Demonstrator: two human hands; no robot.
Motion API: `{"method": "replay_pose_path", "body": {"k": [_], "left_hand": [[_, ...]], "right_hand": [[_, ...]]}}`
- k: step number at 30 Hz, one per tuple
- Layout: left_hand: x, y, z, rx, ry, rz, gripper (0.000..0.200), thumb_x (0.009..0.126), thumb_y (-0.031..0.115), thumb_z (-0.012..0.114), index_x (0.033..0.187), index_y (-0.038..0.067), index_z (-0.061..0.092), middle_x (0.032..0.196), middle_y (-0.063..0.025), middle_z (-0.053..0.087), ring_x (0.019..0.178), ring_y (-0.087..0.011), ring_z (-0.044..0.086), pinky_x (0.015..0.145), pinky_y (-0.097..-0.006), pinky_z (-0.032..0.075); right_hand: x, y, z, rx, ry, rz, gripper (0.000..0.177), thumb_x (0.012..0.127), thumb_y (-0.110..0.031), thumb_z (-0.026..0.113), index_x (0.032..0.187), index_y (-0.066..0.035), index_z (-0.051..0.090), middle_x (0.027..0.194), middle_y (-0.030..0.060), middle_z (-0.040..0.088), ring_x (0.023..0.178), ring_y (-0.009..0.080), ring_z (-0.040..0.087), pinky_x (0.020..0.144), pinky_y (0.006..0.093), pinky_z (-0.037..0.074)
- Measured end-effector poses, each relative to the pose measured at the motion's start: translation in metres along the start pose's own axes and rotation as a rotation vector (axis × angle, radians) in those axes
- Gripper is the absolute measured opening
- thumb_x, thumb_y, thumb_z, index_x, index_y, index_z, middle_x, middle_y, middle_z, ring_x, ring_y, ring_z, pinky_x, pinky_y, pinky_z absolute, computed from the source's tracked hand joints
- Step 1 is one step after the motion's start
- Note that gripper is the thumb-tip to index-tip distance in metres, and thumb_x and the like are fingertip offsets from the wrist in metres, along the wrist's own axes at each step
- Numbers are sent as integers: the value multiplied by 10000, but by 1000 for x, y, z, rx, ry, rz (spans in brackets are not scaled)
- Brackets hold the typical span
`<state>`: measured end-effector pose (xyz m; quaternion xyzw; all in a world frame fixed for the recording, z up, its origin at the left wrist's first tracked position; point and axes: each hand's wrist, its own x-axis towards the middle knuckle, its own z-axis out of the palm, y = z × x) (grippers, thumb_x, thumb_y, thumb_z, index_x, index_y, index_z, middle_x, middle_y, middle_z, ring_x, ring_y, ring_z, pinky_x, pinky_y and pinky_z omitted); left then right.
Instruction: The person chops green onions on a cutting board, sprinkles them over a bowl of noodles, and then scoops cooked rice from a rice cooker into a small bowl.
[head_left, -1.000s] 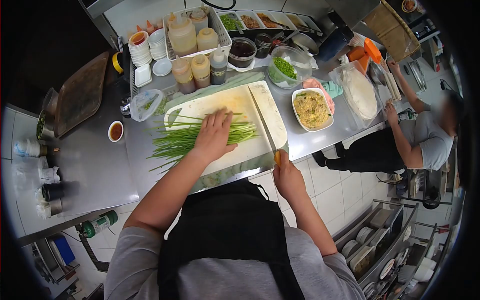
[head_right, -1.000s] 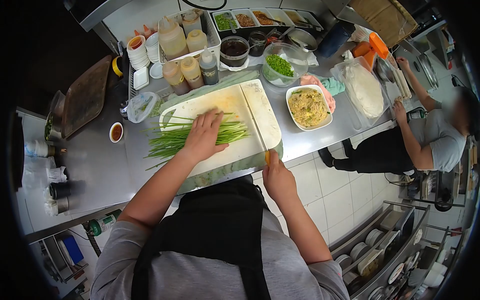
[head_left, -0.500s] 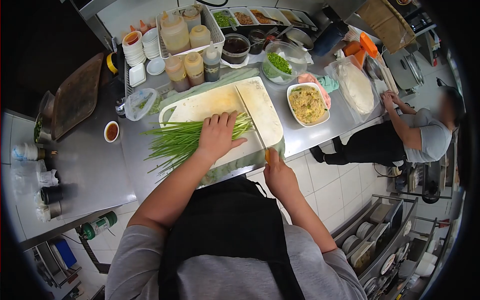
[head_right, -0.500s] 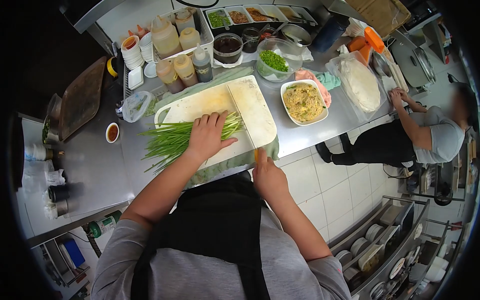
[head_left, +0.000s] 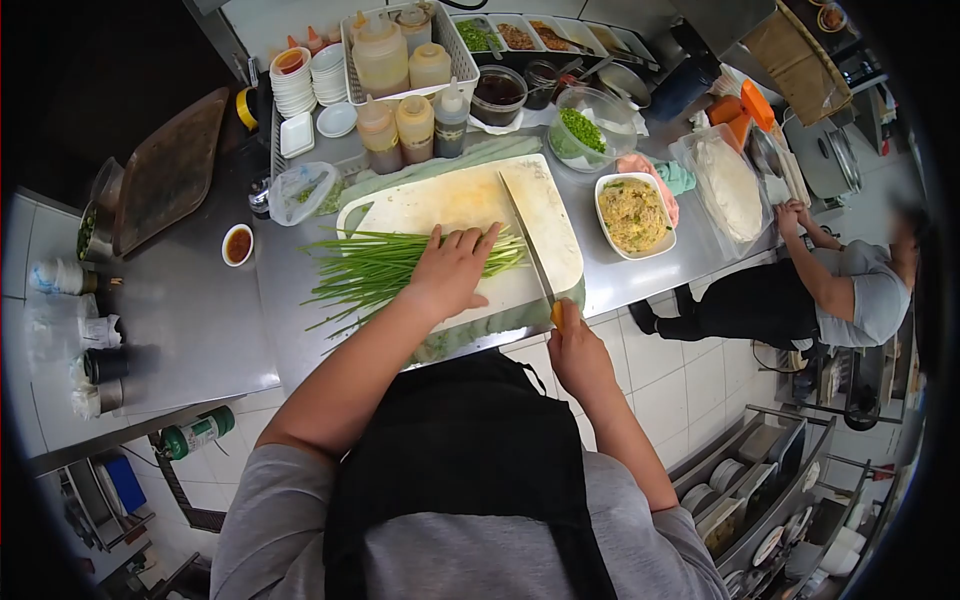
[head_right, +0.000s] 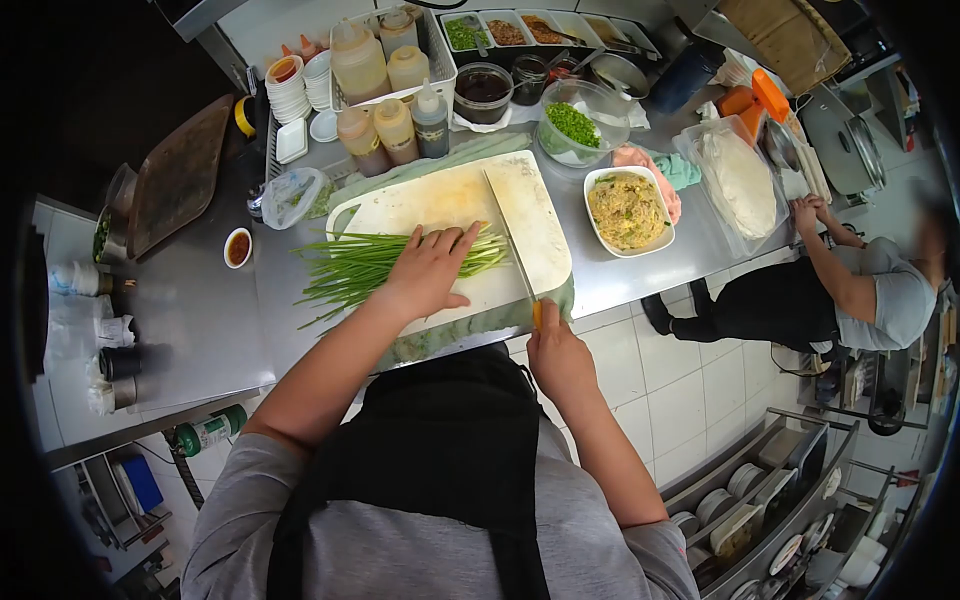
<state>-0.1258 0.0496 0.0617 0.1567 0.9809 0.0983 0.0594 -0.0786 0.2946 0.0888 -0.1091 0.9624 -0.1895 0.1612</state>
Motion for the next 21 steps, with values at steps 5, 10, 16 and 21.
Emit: {"method": "replay_pose_path", "body": {"k": [5,10,16,21], "left_hand": [[16,-23,-3,-146,-149,91,894,826,131,704,1578,159,220,1418,-132,465,1309,-345,460,1177,-532,266],[2,-9,-11,-16,-102,33,1019,756,151,775,1587,173,185,1492,-142,403,1384,-351,392,1199,-556,215],[-54,-42,-51,-1,-85,-149,1274,611,385,885,1599,192,104,1640,-141,164,1511,-335,174,1208,-603,95],[-76,-69,-44,39,-150,-220,1264,625,375,879,1600,186,97,1641,-135,169,1511,-343,172,1211,-588,113]], "right_hand": [[-1,1,0,16,3,19,462,919,-113,543,1339,-33,368,984,307,660,835,486,653,734,557,539],[0,6,-1,26,-2,-1,451,925,-128,541,1330,-33,365,967,299,662,813,478,657,713,551,543],[-2,11,-1,20,-13,-15,449,927,-138,536,1327,-36,360,958,289,664,792,471,661,691,550,546],[-1,8,-2,24,-32,8,456,927,-135,533,1336,-32,361,954,292,664,793,469,662,698,546,547]]}}
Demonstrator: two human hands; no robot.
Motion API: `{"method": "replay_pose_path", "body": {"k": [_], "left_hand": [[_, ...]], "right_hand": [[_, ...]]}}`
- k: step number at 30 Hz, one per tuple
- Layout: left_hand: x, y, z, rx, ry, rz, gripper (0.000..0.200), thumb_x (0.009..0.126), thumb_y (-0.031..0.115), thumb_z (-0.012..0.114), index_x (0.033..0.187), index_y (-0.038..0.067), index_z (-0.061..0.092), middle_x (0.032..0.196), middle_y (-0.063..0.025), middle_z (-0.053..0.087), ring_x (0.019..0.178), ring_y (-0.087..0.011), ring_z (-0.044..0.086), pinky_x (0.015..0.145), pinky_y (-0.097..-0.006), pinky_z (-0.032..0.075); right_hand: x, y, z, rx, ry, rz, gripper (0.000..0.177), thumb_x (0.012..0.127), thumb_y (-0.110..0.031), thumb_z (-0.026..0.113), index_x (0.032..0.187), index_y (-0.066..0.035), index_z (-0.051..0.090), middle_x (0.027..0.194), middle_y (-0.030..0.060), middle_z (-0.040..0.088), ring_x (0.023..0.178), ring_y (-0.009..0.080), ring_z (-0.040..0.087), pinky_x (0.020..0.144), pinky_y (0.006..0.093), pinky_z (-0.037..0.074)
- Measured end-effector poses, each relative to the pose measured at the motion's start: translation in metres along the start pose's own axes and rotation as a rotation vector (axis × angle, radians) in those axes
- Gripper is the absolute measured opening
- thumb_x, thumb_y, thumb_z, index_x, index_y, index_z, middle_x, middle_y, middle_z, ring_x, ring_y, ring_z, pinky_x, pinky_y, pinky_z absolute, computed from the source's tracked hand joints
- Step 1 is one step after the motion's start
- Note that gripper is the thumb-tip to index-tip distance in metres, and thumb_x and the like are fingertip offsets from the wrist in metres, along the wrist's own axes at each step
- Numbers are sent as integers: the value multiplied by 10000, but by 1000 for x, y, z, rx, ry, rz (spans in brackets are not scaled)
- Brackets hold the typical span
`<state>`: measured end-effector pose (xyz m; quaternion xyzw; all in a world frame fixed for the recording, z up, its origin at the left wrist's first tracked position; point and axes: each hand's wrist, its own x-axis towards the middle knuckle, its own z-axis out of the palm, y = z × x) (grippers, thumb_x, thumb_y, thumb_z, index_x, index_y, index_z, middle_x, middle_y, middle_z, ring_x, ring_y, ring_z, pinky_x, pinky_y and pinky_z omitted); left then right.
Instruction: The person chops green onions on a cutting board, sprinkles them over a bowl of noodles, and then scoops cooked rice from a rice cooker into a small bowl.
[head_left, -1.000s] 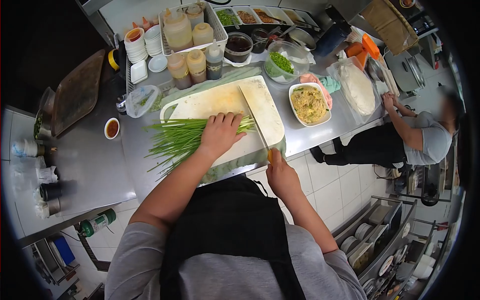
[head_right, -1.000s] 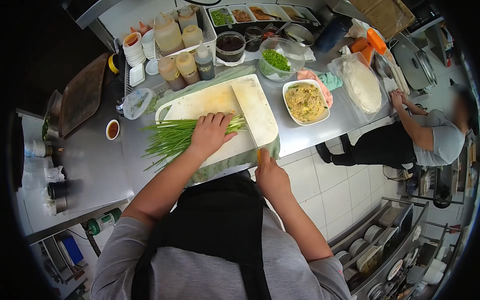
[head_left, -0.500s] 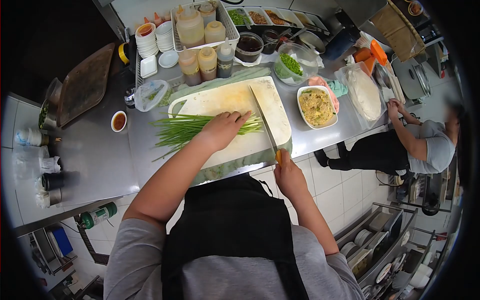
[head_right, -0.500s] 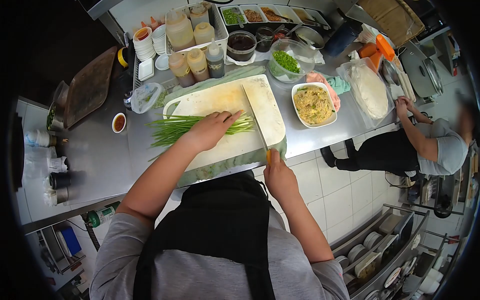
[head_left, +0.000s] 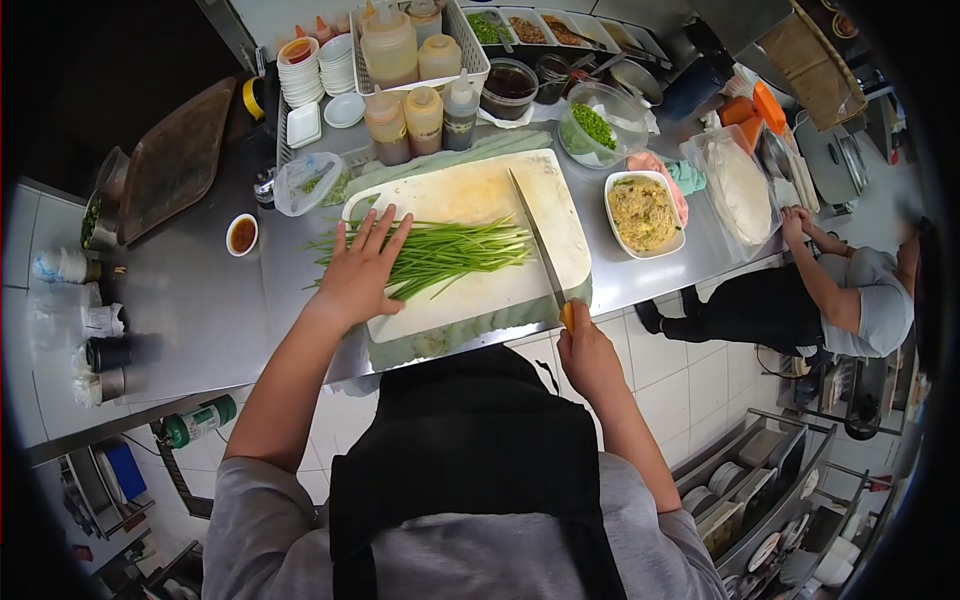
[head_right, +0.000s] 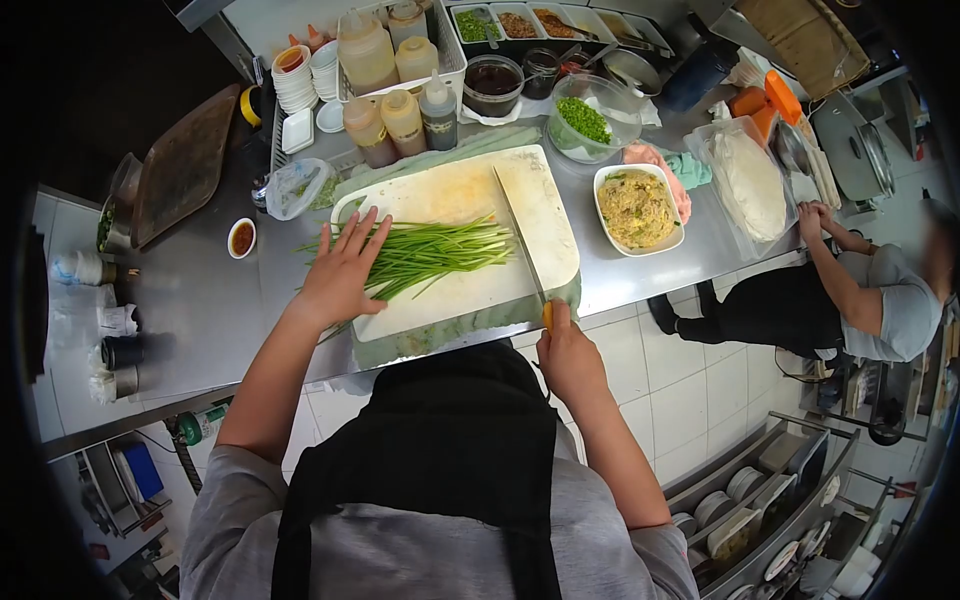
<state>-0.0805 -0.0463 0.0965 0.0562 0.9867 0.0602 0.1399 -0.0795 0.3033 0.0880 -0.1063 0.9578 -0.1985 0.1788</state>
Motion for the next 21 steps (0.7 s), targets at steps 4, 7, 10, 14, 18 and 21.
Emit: {"method": "replay_pose_path", "body": {"k": [4,7,10,14,18,21], "left_hand": [[9,1,5,132,104,35,1250,635,378,871,1599,184,101,1641,-133,171,1512,-343,171,1215,-576,116],[14,21,2,45,34,44,1234,651,399,865,1596,161,109,1634,-140,189,1509,-345,177,1219,-557,126],[34,57,11,-125,134,113,1232,665,449,856,1588,110,114,1624,-170,198,1510,-349,172,1221,-541,137],[80,98,30,-214,288,52,1133,690,495,831,1541,53,227,1530,-194,326,1452,-355,275,1208,-502,196],[94,102,51,-162,403,115,718,793,407,762,1357,57,488,1249,-127,528,1197,-300,499,1056,-432,394],[88,108,62,2,477,198,515,845,356,711,1247,74,557,1116,-80,557,1036,-255,534,893,-393,444]], "right_hand": [[0,2,1,-6,5,-19,463,922,-129,538,1338,-27,361,941,296,663,794,468,663,699,545,547],[1,1,0,-8,6,-24,463,919,-125,542,1332,-22,360,931,297,663,790,468,663,698,546,547],[2,-2,-3,5,-9,-2,456,919,-112,542,1330,-18,369,911,303,663,804,478,658,717,550,536],[6,-9,-17,55,-74,61,431,895,-86,555,1287,-10,391,923,315,660,848,492,649,765,545,528],[12,-3,-13,58,-7,-23,387,847,-76,585,1175,7,396,956,316,640,854,476,652,753,536,536],[12,-8,-8,90,-4,-25,368,831,-73,607,1118,22,397,981,313,631,867,482,649,764,532,538]]}}
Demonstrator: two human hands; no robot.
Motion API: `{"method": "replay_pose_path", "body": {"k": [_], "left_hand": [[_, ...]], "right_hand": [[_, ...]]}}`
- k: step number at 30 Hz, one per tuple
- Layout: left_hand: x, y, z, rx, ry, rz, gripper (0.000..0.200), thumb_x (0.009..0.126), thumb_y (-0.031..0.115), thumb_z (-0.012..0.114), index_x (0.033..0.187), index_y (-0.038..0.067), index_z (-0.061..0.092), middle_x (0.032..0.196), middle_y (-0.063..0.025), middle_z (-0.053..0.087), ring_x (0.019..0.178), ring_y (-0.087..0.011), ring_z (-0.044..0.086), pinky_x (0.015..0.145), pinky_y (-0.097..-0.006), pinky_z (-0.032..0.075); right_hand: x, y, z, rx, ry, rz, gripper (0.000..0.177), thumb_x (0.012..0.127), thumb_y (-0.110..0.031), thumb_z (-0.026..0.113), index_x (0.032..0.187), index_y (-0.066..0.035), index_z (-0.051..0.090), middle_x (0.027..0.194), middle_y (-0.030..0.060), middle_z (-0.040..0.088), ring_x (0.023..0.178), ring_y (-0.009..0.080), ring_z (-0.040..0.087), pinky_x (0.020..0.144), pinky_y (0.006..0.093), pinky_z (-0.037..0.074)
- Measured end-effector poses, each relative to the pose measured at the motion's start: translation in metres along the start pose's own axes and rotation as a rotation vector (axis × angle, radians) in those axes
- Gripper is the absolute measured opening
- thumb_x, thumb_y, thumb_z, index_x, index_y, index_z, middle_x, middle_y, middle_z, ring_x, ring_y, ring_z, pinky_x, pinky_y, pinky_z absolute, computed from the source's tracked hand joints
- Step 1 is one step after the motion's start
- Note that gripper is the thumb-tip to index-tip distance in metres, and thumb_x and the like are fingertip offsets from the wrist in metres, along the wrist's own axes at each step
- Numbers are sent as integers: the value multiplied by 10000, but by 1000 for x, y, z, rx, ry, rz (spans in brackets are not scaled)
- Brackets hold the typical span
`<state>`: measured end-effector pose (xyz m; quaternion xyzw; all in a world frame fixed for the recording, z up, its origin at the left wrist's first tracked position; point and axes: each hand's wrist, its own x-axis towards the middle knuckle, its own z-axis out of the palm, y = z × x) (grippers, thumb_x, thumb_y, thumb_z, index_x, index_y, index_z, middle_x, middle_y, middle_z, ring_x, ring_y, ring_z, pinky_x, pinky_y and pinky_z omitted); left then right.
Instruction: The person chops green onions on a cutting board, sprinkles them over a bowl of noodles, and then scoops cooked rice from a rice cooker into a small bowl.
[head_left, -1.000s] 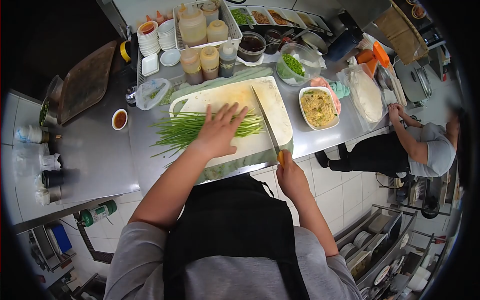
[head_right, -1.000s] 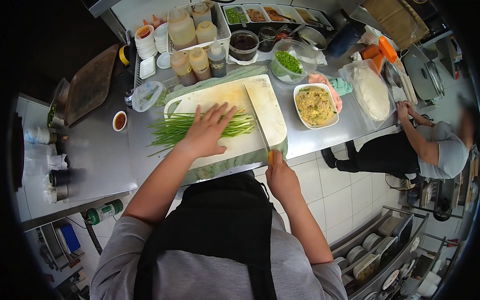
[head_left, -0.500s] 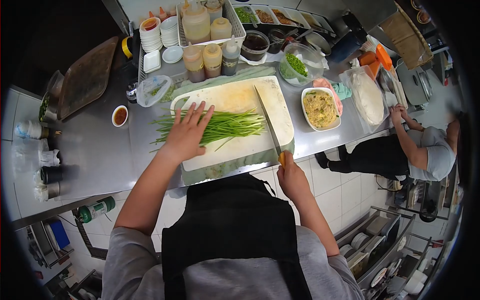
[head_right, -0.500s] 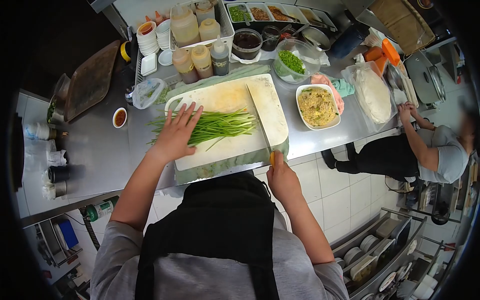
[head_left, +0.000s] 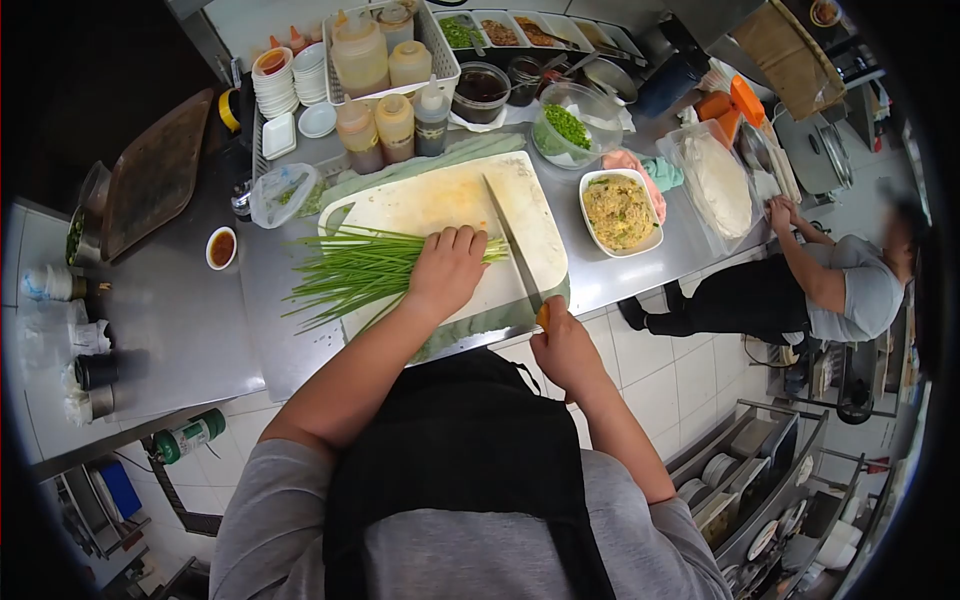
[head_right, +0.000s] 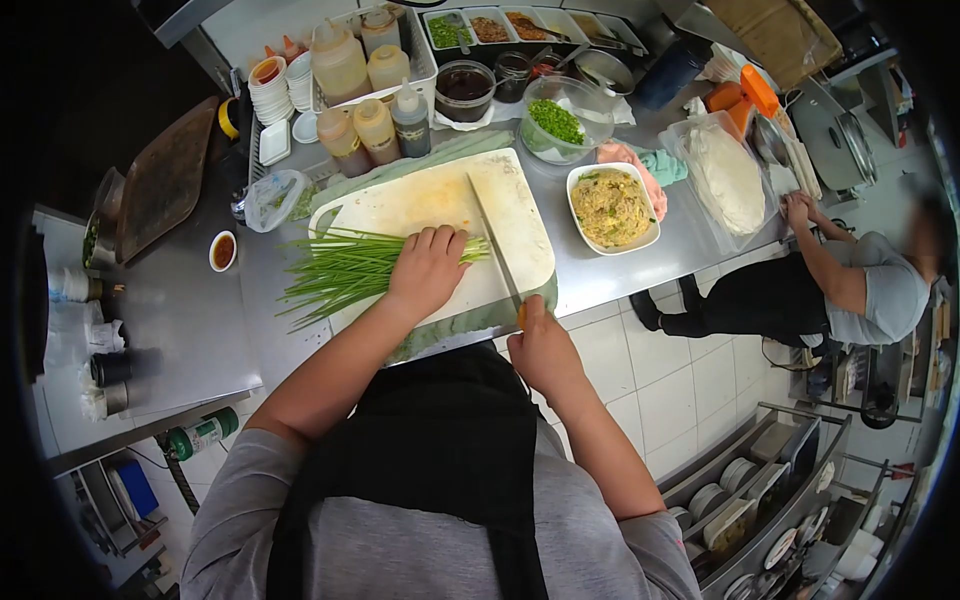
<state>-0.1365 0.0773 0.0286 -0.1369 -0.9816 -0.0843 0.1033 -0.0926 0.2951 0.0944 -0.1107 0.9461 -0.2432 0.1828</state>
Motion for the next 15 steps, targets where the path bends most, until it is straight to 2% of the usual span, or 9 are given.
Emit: {"method": "replay_pose_path", "body": {"k": [4,6,7,9,10,12,15], "left_hand": [[-1,2,-4,-7,11,16,503,860,377,691,1248,82,566,1123,-60,573,1001,-241,544,838,-383,445],[0,2,-7,-101,146,7,365,891,355,655,1164,116,624,1092,-42,599,977,-238,556,836,-390,446],[1,3,-4,-105,147,12,365,891,355,655,1164,116,624,1092,-42,599,977,-238,556,836,-390,446],[3,5,5,-186,300,-93,243,911,337,632,1048,141,674,1015,-9,633,906,-235,577,819,-388,447],[4,5,10,-191,298,-87,243,911,337,632,1048,141,674,1015,-9,633,906,-235,577,819,-388,447],[6,5,15,-161,328,-160,144,907,300,638,940,168,684,927,14,637,841,-234,584,778,-384,452],[4,6,10,-126,286,-109,84,870,264,669,885,181,660,879,17,613,811,-231,580,739,-377,454]], "right_hand": [[-1,-3,10,-16,27,-21,362,841,-92,620,1106,16,399,974,310,630,841,483,653,736,536,546],[2,2,12,-16,37,-43,335,872,-119,609,1099,15,401,955,303,632,826,479,656,715,537,550],[3,3,12,-17,40,-54,324,888,-132,603,1095,14,402,945,299,634,818,478,657,704,538,553],[4,-1,14,-41,27,-33,308,902,-138,589,1092,17,401,935,301,636,804,476,658,701,537,552],[4,-2,14,-63,11,-17,294,917,-144,576,1088,19,400,926,303,638,789,474,660,697,536,552],[6,-2,9,-72,0,-24,281,930,-153,568,1080,18,403,897,299,644,771,468,662,687,536,549],[16,-10,-16,-83,-41,-10,264,950,-169,559,1059,20,411,834,286,655,738,458,665,669,534,543]]}}
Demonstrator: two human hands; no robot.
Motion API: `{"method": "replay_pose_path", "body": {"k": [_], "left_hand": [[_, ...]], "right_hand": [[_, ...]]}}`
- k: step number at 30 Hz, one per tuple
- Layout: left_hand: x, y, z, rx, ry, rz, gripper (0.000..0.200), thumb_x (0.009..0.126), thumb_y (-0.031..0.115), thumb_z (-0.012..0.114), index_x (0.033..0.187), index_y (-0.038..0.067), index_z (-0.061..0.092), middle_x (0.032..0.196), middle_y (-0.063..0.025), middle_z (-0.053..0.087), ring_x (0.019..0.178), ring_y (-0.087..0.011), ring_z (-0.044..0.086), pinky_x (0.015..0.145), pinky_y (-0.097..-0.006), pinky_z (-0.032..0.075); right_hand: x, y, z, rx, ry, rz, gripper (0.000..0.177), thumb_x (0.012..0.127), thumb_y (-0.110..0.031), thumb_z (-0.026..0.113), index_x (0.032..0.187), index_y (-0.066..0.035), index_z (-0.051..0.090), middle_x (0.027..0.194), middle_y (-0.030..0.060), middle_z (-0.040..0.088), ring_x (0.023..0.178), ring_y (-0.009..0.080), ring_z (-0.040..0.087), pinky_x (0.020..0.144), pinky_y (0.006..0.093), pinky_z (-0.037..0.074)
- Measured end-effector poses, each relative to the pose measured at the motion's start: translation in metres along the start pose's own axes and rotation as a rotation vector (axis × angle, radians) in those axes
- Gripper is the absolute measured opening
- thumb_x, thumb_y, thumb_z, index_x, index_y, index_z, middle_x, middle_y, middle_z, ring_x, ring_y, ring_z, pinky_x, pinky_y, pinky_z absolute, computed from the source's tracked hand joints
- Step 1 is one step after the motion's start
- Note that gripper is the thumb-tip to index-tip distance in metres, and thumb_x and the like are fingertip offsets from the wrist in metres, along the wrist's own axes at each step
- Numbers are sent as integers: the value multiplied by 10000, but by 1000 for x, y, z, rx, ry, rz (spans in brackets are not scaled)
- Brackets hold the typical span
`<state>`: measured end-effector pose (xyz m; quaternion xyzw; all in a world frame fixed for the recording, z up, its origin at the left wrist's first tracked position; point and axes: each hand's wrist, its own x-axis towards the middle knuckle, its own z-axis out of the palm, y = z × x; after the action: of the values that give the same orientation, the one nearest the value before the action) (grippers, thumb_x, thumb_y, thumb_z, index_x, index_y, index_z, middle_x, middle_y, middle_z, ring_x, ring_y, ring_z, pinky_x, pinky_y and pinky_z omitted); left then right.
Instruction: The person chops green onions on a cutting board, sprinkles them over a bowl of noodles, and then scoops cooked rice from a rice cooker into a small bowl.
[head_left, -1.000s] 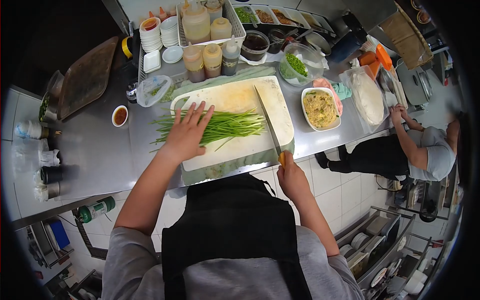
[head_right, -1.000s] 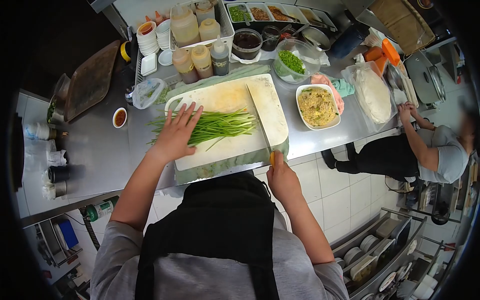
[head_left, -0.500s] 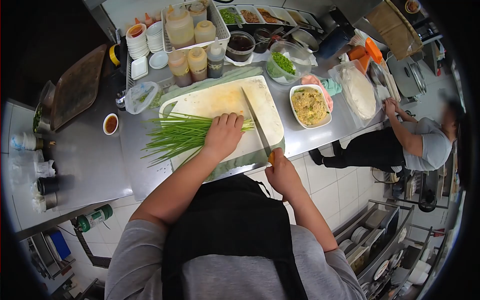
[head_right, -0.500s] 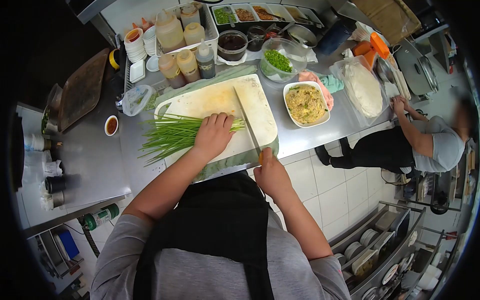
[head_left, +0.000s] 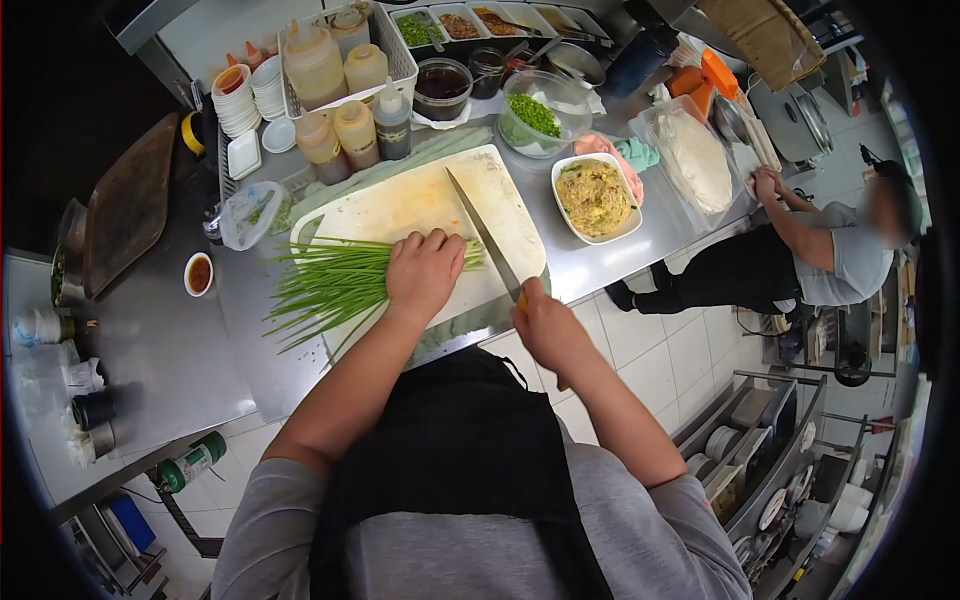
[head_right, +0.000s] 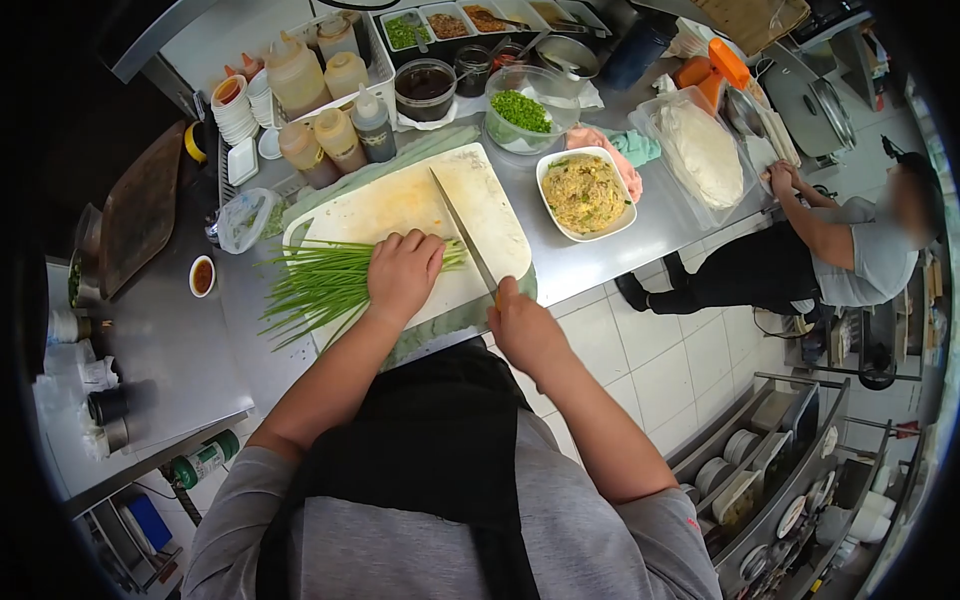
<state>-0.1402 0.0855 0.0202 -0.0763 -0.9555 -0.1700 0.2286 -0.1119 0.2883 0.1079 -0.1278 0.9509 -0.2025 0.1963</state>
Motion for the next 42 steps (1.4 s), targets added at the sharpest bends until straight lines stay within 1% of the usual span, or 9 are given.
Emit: {"method": "replay_pose_path", "body": {"k": [6,13,15,20,24,34,38,40,42], "left_hand": [[-1,4,-1,18,-17,5,90,798,215,701,844,190,628,840,15,577,796,-228,571,712,-376,460],[0,1,-2,-30,-50,-18,93,790,201,699,848,192,627,869,28,587,802,-216,575,697,-372,473],[1,0,-1,-57,4,6,91,790,200,696,855,194,632,890,40,600,801,-210,576,705,-365,473],[0,-2,1,-50,23,13,90,790,199,692,855,191,631,900,47,606,799,-203,573,718,-356,474],[0,-3,1,-50,22,12,87,787,192,690,835,184,618,889,46,602,797,-197,571,715,-349,475],[-2,-4,3,-53,45,10,93,780,191,691,831,184,615,900,54,602,810,-189,585,697,-348,481],[1,-3,1,-51,30,13,91,786,186,686,840,180,614,901,50,600,810,-189,584,701,-347,478],[-1,-3,2,-47,31,19,89,788,184,684,838,178,610,894,49,598,802,-189,583,701,-344,476],[0,-4,0,-55,-95,-5,121,801,201,685,907,185,629,997,-1,600,912,-213,578,777,-394,462]], "right_hand": [[15,-22,-19,-82,-88,28,266,975,-209,544,1017,26,427,770,259,667,739,444,674,653,521,546],[30,-25,-6,-161,-75,66,261,985,-225,527,1018,9,416,745,245,671,712,432,681,633,520,557],[34,-22,2,-162,-80,65,263,985,-228,527,1022,6,412,742,245,671,710,435,680,626,522,555],[50,-17,16,-149,-41,93,256,985,-223,522,1034,-1,404,746,262,666,712,447,673,625,532,546],[39,-16,-1,-108,-46,48,250,985,-214,519,1034,2,405,743,267,664,711,456,667,630,545,539],[-30,-29,-25,-121,-182,154,243,980,-194,523,1041,10,406,722,276,657,709,472,656,633,564,524],[-35,-13,2,-113,-156,189,251,980,-210,536,1044,-3,408,728,271,659,708,469,656,636,564,519],[-33,-7,5,-47,-104,153,271,978,-225,553,1070,-11,414,742,270,662,710,468,655,632,564,512],[-30,2,-5,-17,-26,75,295,966,-230,586,1109,-22,435,750,272,659,695,468,646,618,558,506]]}}
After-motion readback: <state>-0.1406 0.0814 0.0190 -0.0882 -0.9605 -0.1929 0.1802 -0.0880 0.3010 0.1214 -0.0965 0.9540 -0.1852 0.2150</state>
